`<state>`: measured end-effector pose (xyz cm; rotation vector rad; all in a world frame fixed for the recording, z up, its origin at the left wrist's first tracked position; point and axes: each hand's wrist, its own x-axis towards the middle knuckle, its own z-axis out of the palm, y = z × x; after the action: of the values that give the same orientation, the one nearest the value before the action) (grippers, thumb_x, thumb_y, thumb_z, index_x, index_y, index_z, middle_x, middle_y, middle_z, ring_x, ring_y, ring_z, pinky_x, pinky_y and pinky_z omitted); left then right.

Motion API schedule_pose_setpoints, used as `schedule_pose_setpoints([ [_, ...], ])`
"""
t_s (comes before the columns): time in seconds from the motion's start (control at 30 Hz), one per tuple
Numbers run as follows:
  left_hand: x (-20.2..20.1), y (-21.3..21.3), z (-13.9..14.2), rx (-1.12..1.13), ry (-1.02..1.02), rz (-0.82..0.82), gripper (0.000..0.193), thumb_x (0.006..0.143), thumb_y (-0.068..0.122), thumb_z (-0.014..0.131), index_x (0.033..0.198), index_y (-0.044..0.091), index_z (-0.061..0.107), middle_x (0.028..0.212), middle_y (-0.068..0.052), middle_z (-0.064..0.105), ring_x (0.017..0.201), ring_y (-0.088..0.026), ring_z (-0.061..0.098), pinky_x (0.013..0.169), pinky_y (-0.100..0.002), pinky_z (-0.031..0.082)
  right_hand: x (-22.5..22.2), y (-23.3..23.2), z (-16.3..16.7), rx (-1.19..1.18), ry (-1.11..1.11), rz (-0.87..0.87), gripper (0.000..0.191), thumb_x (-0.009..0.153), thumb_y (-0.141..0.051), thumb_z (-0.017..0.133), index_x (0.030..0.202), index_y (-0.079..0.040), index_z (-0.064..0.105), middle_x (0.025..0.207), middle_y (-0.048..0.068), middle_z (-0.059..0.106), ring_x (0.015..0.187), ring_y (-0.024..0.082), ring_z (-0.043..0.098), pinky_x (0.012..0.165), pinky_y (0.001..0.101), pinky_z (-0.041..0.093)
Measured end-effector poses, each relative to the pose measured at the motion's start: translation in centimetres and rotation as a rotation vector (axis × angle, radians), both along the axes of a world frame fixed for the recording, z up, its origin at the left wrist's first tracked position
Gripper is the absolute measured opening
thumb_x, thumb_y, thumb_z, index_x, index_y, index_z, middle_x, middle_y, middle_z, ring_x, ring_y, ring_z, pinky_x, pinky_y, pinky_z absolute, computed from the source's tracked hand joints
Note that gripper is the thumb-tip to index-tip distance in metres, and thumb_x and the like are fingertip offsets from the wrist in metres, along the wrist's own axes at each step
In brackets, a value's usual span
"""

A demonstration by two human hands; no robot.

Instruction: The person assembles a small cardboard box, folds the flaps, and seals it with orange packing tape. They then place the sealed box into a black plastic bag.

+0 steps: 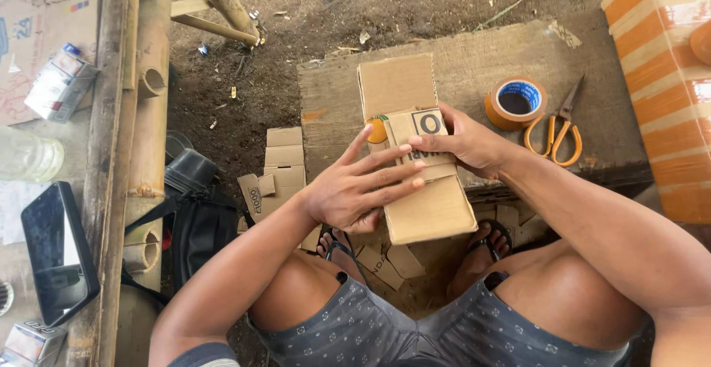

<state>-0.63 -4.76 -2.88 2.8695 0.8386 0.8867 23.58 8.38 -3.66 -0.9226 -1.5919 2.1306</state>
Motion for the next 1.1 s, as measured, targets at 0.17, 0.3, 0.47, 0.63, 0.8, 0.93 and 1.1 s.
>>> schedule_pose_setpoints([
  [0.17, 0.2, 0.8, -1.9, -0.012, -0.013, -0.039, 0.061, 0.095, 0.036, 0.07, 0.148, 0.009, 0.057, 0.154, -0.012, 0.051, 0.146, -0.035, 0.042, 0.125, -0.061, 0.023, -0.3, -0.4, -0.3, 0.025, 0.009, 0.004, 0.082, 0.077, -0.029, 0.085, 0.145, -0.005, 0.045, 0.123, 0.007, 0.065, 0.114, 0.015, 0.064, 0.095, 0.0338, 0.055],
  [0.3, 0.9, 1.1, -3.5, -0.033, -0.146, 0.015, 0.048, 0.097, 0.026, 0.074, 0.142, 0.015, 0.063, 0.148, -0.006, 0.059, 0.14, -0.028, 0.05, 0.129, -0.056, 0.027, -0.6, -0.5, -0.5, 0.014, 0.016, -0.037, 0.081, 0.078, -0.024, 0.085, 0.143, 0.0, 0.044, 0.121, 0.01, 0.064, 0.111, 0.018, 0.063, 0.095, 0.0347, 0.057],
  [0.47, 1.9, 1.1, -3.0, -0.077, -0.255, 0.181, 0.033, 0.094, 0.019, 0.072, 0.126, 0.017, 0.071, 0.134, -0.002, 0.066, 0.137, -0.024, 0.054, 0.128, -0.062, 0.024, 0.9, -1.3, 0.0, 0.088, 0.096, -0.053, 0.112, 0.073, -0.06, 0.079, 0.154, -0.007, 0.023, 0.141, 0.02, 0.049, 0.129, 0.029, 0.055, 0.104, 0.0469, 0.052],
  [0.63, 3.6, 4.1, -1.8, -0.231, -0.57, 0.32, 0.016, 0.101, 0.015, 0.068, 0.116, 0.013, 0.073, 0.13, -0.005, 0.072, 0.136, -0.026, 0.059, 0.122, -0.05, 0.044, 3.9, -2.6, 0.7, 0.619, 0.012, 0.047, 0.145, 0.066, -0.097, 0.059, 0.167, -0.018, -0.007, 0.174, 0.027, 0.008, 0.16, 0.044, 0.018, 0.125, 0.0627, 0.024],
  [0.8, 5.3, 5.7, -1.9, -0.2, -0.848, 0.361, 0.018, 0.103, 0.018, 0.069, 0.11, 0.002, 0.073, 0.114, -0.008, 0.074, 0.112, -0.022, 0.067, 0.103, -0.039, 0.054, 3.2, -1.9, -0.3, 0.527, 0.013, -0.11, 0.145, 0.065, -0.095, 0.061, 0.162, -0.012, -0.006, 0.167, 0.027, 0.015, 0.155, 0.043, 0.021, 0.122, 0.0577, 0.024],
  [0.93, 6.6, 5.2, -1.8, -0.201, -0.989, 0.359, 0.024, 0.103, 0.022, 0.071, 0.105, -0.002, 0.071, 0.11, -0.01, 0.072, 0.105, -0.018, 0.064, 0.091, -0.033, 0.054, 0.8, -1.5, -1.0, 0.441, 0.118, -0.173, 0.125, 0.071, -0.09, 0.061, 0.158, -0.006, 0.027, 0.152, 0.025, 0.043, 0.146, 0.036, 0.041, 0.119, 0.0509, 0.037],
  [1.1, 7.0, 4.6, -1.5, -0.219, -1.081, 0.401, 0.022, 0.103, 0.018, 0.069, 0.109, -0.003, 0.071, 0.111, -0.01, 0.071, 0.107, -0.018, 0.065, 0.091, -0.033, 0.053, -1.2, -3.6, -1.0, 0.397, 0.201, -0.301, 0.092, 0.091, -0.073, 0.056, 0.15, -0.004, 0.038, 0.141, 0.014, 0.053, 0.137, 0.023, 0.049, 0.115, 0.0398, 0.041],
])
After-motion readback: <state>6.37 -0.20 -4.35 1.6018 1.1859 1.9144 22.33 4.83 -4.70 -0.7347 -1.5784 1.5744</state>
